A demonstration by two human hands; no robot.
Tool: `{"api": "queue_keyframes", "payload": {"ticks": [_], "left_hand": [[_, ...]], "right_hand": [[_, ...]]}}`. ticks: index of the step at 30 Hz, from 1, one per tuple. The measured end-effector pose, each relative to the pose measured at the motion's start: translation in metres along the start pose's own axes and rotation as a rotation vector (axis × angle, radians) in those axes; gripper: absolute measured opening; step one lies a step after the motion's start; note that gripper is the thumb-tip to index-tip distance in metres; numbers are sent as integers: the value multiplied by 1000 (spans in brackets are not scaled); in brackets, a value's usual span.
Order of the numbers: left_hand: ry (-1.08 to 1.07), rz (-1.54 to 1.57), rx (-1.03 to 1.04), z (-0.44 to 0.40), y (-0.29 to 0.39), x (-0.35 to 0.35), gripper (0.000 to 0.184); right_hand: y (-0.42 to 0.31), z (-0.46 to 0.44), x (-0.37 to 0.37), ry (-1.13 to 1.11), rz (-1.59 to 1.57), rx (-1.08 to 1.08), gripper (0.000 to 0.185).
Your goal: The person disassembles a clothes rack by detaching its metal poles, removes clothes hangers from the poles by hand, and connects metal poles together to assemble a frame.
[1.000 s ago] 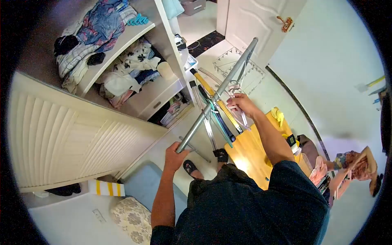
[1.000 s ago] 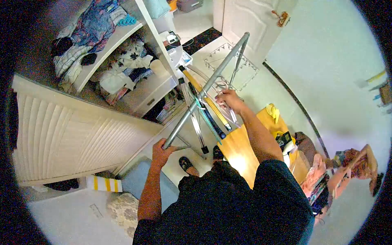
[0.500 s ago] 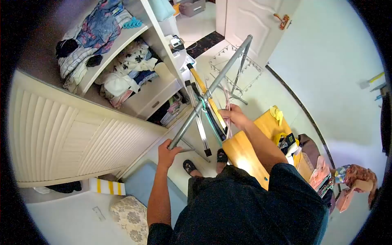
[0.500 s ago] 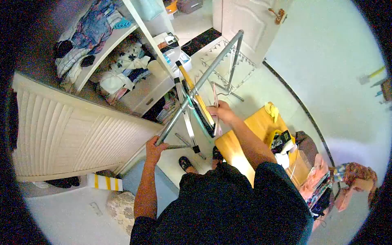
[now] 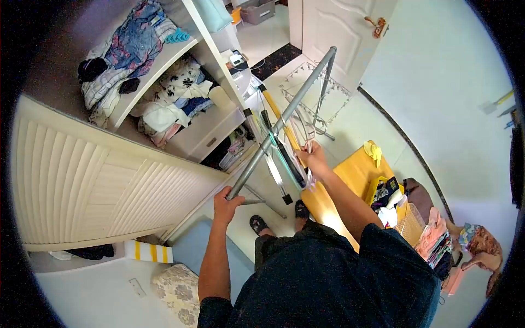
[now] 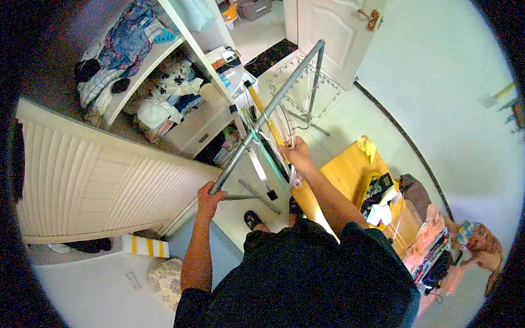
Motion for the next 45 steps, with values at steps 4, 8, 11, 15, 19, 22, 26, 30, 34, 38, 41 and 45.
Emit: {"api": "queue_keyframes", "payload": {"ticks": [4,8,11,15,19,22,26,30,34,38,41,45], "left_hand": [[-2,-35,18,1,7,0,22],[-10,13,-13,-2,-9,1,21],[-17,13,-32,0,0,1,21],[-37,-55,-4,-4,-2,2,20],[-13,22,-9,-4,-3,4,22],[-22,18,-18,-8,-5,6,23],[-19,-3,-13,-8,-1,8,24],[-15,19,-64,-9,-9,9,24],[18,-37,-14,-8,-3,6,27],[-25,-81,16,-10,-6,5,30],[-22,-23,-26,-9,-2,6,26],[-17,29,-64,-5,11,8,21]], "right_hand": [[-9,0,-10,-44,55,-70,22],[-27,8,-11,-83,-60,-29,20],[-22,11,-17,-120,-125,44,18],[-11,14,-23,-138,-315,141,16],[-10,18,-24,-132,-529,259,18],[-15,21,-21,-82,-557,287,21],[-16,21,-11,-164,-416,242,26],[-19,17,5,-74,-368,265,29],[-7,6,27,62,-387,249,32],[-10,5,44,164,-441,289,35],[-10,3,42,174,-425,267,29],[-12,12,24,178,-480,310,30]]}}
Point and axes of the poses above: each hand's wrist, its own z-axis away from the middle knuckle, its own x-axis out of the palm, y = z × x, the point moved 4 cm from there along -z, towards the middle knuckle, and after that the axes turned 1 degree about -y, right-handed, at the moved point
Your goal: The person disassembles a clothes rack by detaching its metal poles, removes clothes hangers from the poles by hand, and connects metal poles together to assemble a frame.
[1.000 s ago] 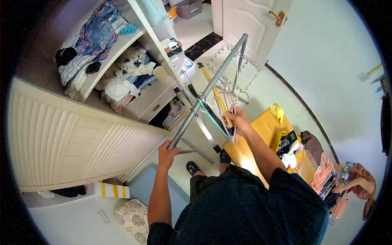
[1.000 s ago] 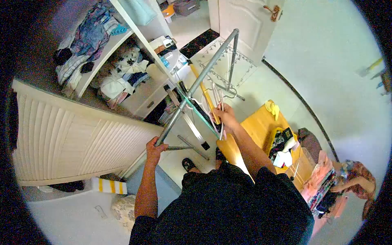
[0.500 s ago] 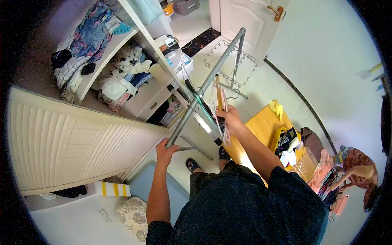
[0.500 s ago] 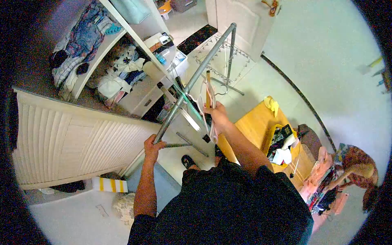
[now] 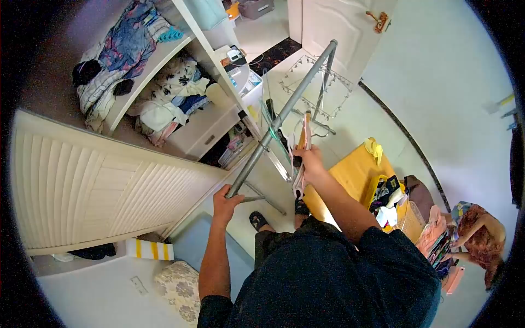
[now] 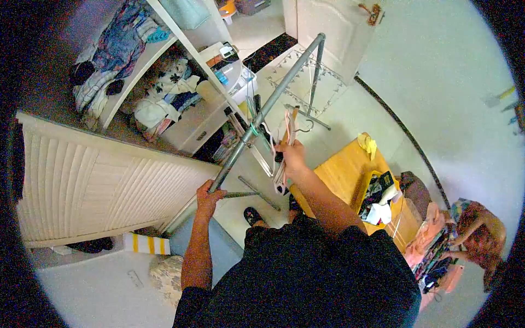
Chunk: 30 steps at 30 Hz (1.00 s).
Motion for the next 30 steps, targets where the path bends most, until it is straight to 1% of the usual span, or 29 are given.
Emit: {"api": "queue_keyframes", "payload": {"ticks": [1,5,7,9,11,13,14,15,17,18,20,21,23,25,26,27,28,29,30], "left_hand": [[4,-10,4,-2,-2,0,20],[-11,-12,4,-7,-18,0,20],[-13,-12,5,-4,-9,2,20],[-9,-13,1,0,-8,3,20],[-22,57,6,-2,-11,1,21],[-17,24,39,-5,-11,1,21],[-16,-5,68,-4,-12,1,21],[-20,-1,66,-2,-10,3,21],[-39,-43,18,-3,-5,1,21],[-23,78,-24,-2,-11,3,23],[-23,35,-3,-6,-18,-1,23],[-29,-5,15,-6,-19,-1,24],[-49,26,36,-4,-8,4,23],[-32,-7,45,-4,-7,2,23],[-44,-82,43,-4,-5,-1,23],[-48,-82,51,-5,-5,-2,23],[-52,-88,88,-5,-5,-2,22],[-56,-93,123,-4,-5,-1,22],[-50,-75,107,-7,-10,-1,21]], "right_hand": [[-2,1,-3,14,-14,23,31],[11,-1,0,72,3,-38,33],[6,0,7,68,4,-9,33],[0,0,15,54,-143,14,34],[-15,14,20,81,-150,49,34],[-23,25,21,122,-205,97,35],[-24,31,23,151,-216,99,31],[-5,14,17,118,-265,105,26],[-5,13,18,119,-307,122,23],[-2,10,19,117,-309,121,23],[-2,7,14,290,-264,-91,24],[6,2,14,199,-251,-160,27],[-12,25,38,176,-199,-159,32],[-15,22,45,174,-206,-153,34],[-15,23,47,234,-196,-167,33],[-18,27,51,295,-187,-180,32],[-9,16,49,158,-200,-141,32],[-9,13,45,162,-201,-148,32],[-13,14,44,196,-250,-174,31]]}}
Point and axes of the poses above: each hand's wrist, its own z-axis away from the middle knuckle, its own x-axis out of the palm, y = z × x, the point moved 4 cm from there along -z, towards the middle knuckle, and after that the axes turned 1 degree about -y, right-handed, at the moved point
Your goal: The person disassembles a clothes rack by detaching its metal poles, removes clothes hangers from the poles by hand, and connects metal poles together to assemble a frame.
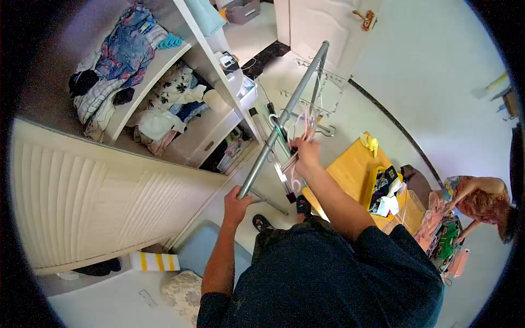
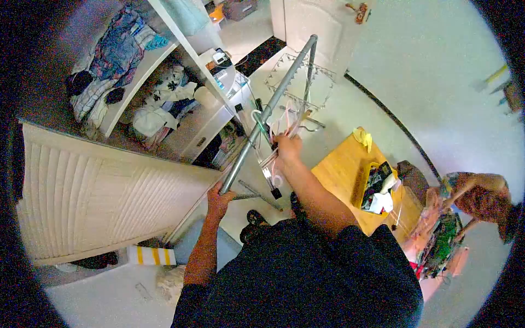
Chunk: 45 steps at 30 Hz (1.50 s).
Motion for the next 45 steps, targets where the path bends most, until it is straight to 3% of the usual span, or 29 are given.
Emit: {"api": "queue_keyframes", "payload": {"ticks": [3,5,6,9,11,13,15,21,25,30,36,37,38,43,45], "left_hand": [[-12,-19,9,-3,-9,1,22],[-36,21,3,1,12,0,21],[-58,4,-5,-1,5,0,21],[-66,10,4,-4,-6,3,19],[-70,37,17,-8,-12,4,21],[-97,56,49,-6,-1,2,21],[-110,44,-8,-2,9,-1,21],[-148,31,40,-3,11,-3,22],[-130,31,42,-2,11,-1,22],[-99,-18,46,-3,10,1,22],[-67,-1,-56,-1,3,1,22],[-67,32,-77,-1,0,1,22],[-49,-16,50,0,2,0,19],[-65,46,41,2,2,-1,14],[-57,32,-32,4,3,0,15]], "right_hand": [[-4,11,7,100,-19,-26,26],[-7,26,13,92,178,-9,21],[9,1,-3,-17,-48,-47,20],[4,12,2,123,-59,12,24],[5,12,6,86,-102,25,17],[10,0,7,-28,-174,193,12],[4,-4,8,30,-204,180,13],[-43,32,22,-94,-97,277,15],[-63,25,11,-114,-14,197,20],[-45,10,14,-106,29,213,21],[-52,8,15,-261,-157,492,18],[-53,9,14,-251,-175,465,19],[-57,9,13,-253,-160,440,20],[-83,12,9,-349,-229,519,18],[-80,8,11,-295,-234,490,28]]}}
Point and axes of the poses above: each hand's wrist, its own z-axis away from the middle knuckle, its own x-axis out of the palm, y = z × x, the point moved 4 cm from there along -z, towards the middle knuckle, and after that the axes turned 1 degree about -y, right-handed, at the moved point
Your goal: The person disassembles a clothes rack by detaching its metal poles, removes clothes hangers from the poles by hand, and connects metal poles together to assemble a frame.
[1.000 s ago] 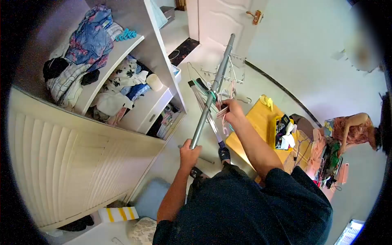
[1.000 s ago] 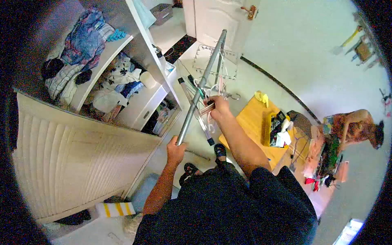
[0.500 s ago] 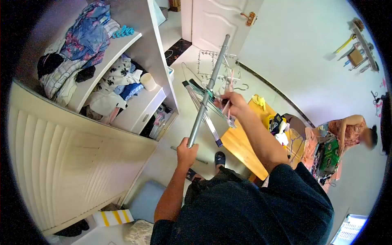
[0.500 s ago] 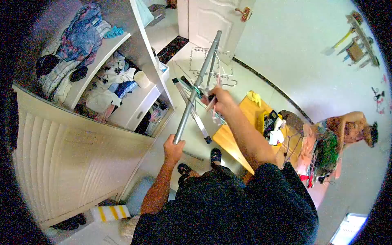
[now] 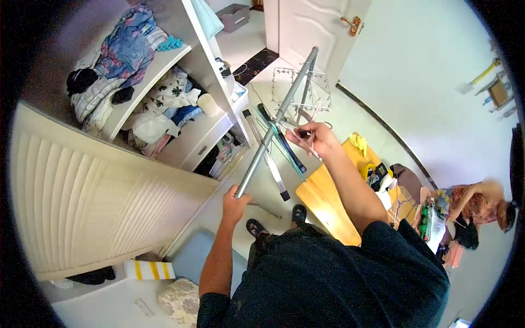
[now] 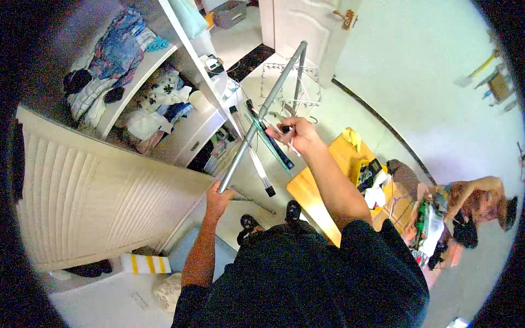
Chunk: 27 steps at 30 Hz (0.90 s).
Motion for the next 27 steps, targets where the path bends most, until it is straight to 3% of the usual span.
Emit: {"api": "queue_keyframes", "payload": {"ticks": [2,3,8,10,12,13,16,19,20,22,24,27], "left_hand": [[29,-75,73,1,10,-2,16],[27,-29,65,1,11,-1,17],[90,-26,78,0,-9,-6,22],[101,-82,42,4,2,-8,21],[96,-54,141,2,-18,-10,22],[97,-54,146,2,-13,-10,22],[91,-59,9,8,-12,-13,22],[97,-64,70,7,-11,-14,22],[97,-58,63,5,-16,-13,22],[96,-56,44,9,-11,-12,22],[87,-76,56,13,-3,-12,21],[79,-102,-3,12,-9,-16,21]], "right_hand": [[7,-10,4,22,-21,51,21],[12,-17,11,45,49,-44,22],[3,-60,-8,38,53,-33,28],[0,-62,-9,-150,122,190,31],[9,-55,0,104,92,77,18],[9,-61,6,-35,181,183,22],[0,-60,10,-91,146,218,25],[-2,-51,-10,18,236,-27,35],[2,-58,-24,97,138,39,41],[11,-69,-27,51,197,3,39],[13,-83,-18,-44,176,219,33],[3,-77,-18,-5,301,168,28]]}}
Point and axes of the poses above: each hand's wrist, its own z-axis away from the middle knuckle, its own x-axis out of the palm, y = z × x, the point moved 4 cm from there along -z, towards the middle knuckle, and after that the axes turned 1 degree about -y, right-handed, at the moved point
